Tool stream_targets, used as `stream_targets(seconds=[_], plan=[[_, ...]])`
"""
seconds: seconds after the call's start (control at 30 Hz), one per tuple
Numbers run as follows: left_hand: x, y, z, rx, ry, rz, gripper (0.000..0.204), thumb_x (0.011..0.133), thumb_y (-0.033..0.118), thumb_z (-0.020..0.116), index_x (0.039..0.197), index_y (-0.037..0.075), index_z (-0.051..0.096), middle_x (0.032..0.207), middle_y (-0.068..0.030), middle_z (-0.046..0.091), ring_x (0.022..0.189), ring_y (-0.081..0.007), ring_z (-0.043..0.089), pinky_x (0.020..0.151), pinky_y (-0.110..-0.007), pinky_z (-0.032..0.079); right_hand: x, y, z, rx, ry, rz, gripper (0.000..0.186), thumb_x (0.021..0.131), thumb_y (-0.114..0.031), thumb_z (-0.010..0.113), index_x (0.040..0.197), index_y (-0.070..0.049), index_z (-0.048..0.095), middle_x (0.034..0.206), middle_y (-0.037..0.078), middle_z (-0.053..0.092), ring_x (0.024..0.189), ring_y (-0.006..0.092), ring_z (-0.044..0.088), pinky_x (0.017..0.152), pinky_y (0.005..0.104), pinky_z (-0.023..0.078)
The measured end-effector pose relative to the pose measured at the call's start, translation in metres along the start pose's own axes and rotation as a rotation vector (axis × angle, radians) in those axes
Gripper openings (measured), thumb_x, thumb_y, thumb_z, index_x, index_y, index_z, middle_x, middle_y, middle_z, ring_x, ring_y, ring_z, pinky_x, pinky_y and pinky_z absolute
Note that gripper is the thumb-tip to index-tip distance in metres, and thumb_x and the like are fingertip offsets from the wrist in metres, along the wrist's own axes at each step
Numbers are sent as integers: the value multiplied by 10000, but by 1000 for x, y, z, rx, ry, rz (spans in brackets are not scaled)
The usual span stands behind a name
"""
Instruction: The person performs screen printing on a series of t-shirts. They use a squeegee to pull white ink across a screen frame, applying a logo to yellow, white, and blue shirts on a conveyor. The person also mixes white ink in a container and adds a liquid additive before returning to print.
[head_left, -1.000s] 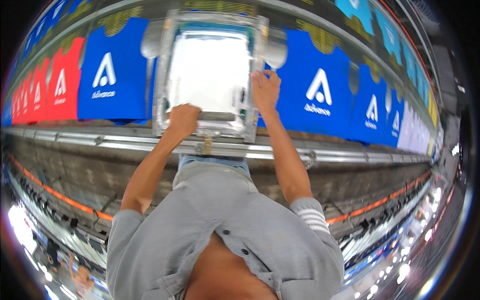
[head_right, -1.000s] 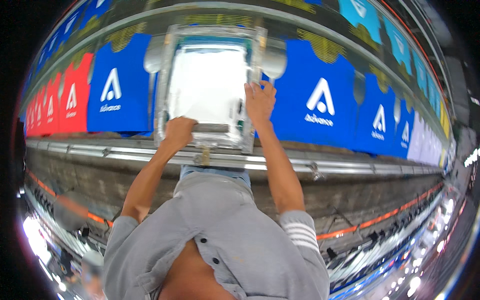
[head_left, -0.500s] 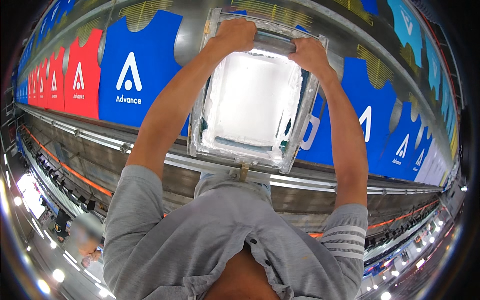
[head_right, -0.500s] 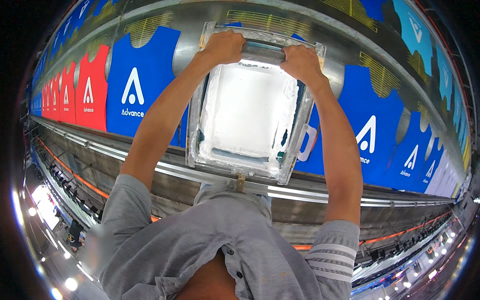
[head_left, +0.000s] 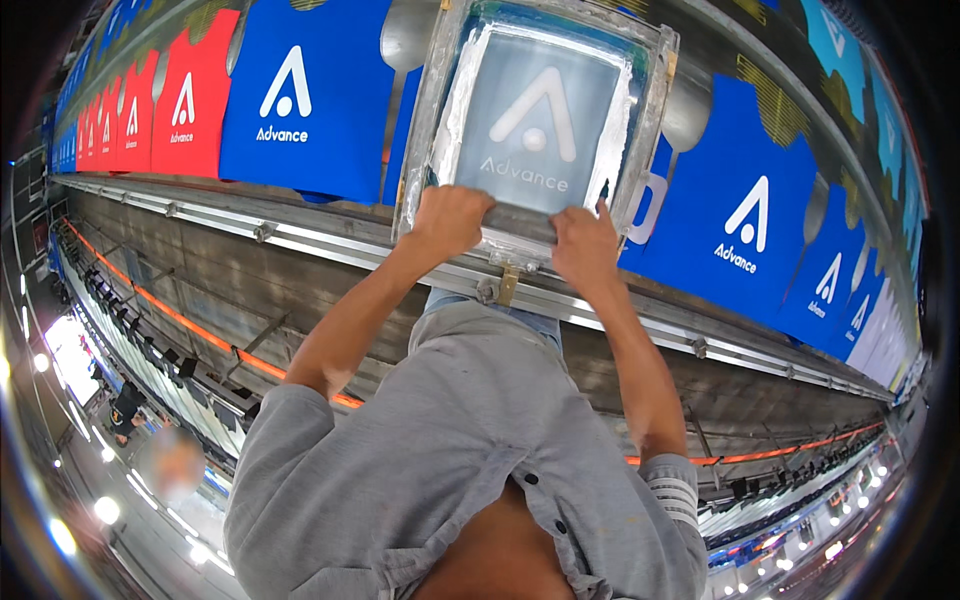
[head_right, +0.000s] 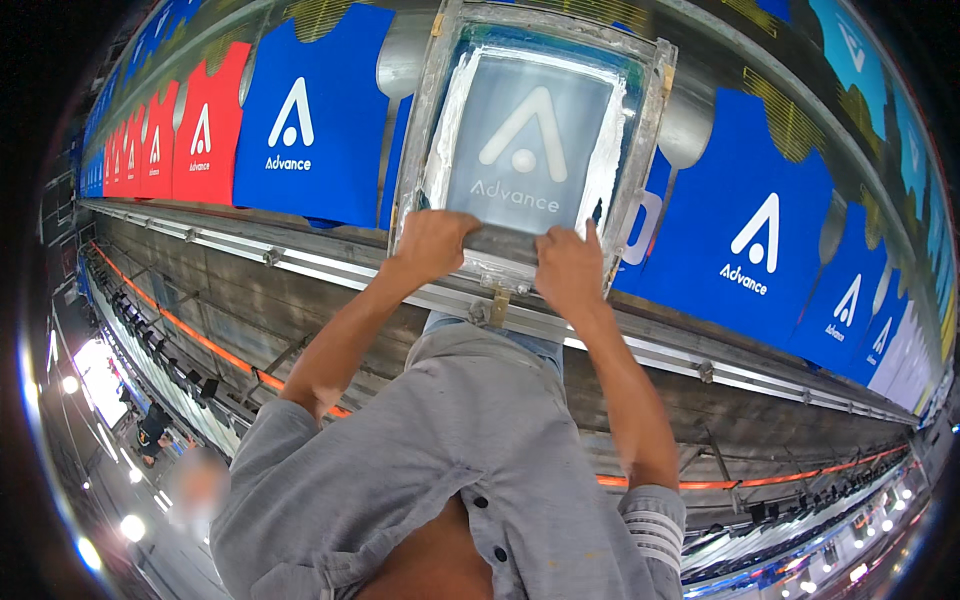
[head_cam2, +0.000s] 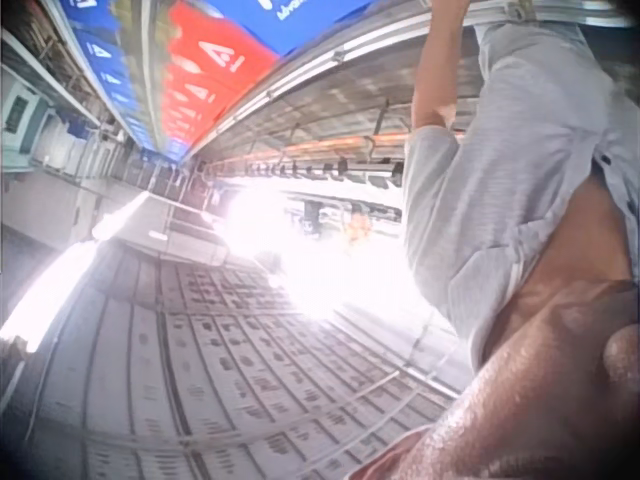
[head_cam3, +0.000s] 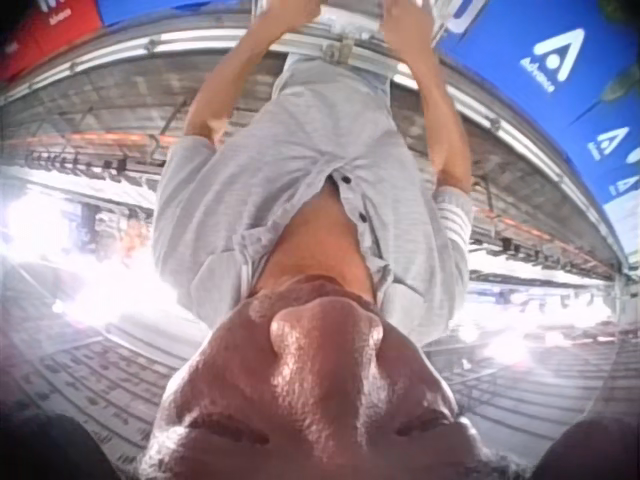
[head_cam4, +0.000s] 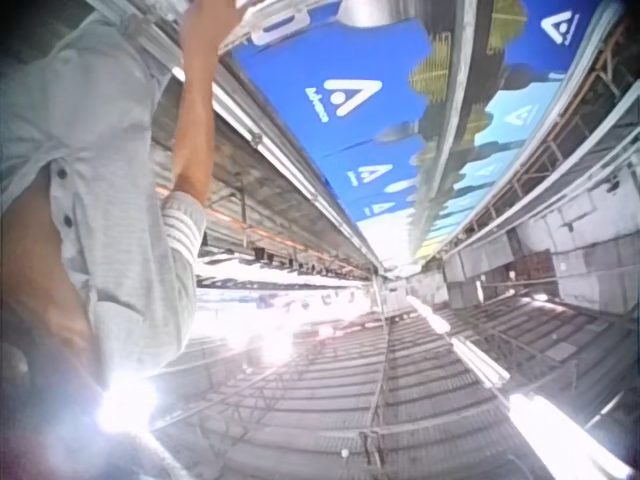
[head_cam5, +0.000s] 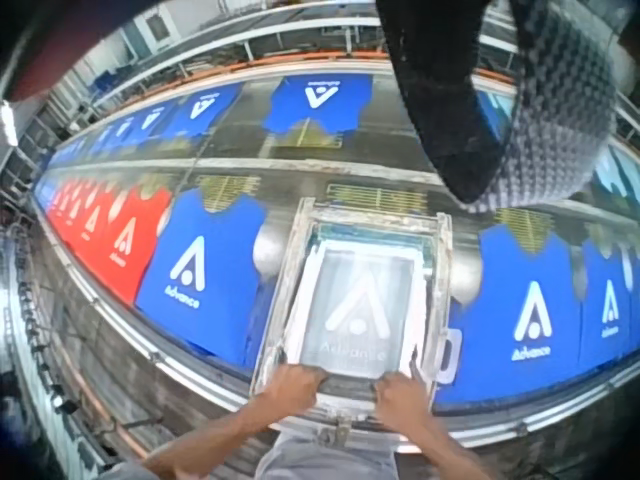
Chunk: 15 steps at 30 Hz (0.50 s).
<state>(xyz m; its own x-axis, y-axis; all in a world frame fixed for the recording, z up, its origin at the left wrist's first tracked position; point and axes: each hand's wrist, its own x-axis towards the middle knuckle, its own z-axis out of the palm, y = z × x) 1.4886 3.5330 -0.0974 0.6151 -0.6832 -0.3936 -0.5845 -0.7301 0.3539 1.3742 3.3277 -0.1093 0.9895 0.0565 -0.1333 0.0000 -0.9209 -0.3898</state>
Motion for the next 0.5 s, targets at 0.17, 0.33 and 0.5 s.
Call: stream_targets(seconds=[0.17,0.33,0.5], plan=[[37,-7,-27,111,-67,17,351,711,86,608,1002,202,765,809,-149,703,779,-322,690,692,-437,546,38,15,-27,-30,-217,73,230,760,-189,677,966,-94,715,892,100,668,883,297,648,995,492,419],[167,-23,-97,184,110,56,314,737,117,613,1002,201,760,850,-146,706,821,-338,686,710,-455,552,157,89,-75,-124,-66,50,183,740,-156,613,871,-71,707,877,145,692,831,351,674,832,468,516],[245,-36,-131,196,105,70,368,719,117,624,1068,115,740,932,-203,704,907,-343,684,778,-442,553,232,128,-98,-20,-172,160,363,719,-216,658,1047,-73,714,969,203,697,943,383,665,836,486,531]])
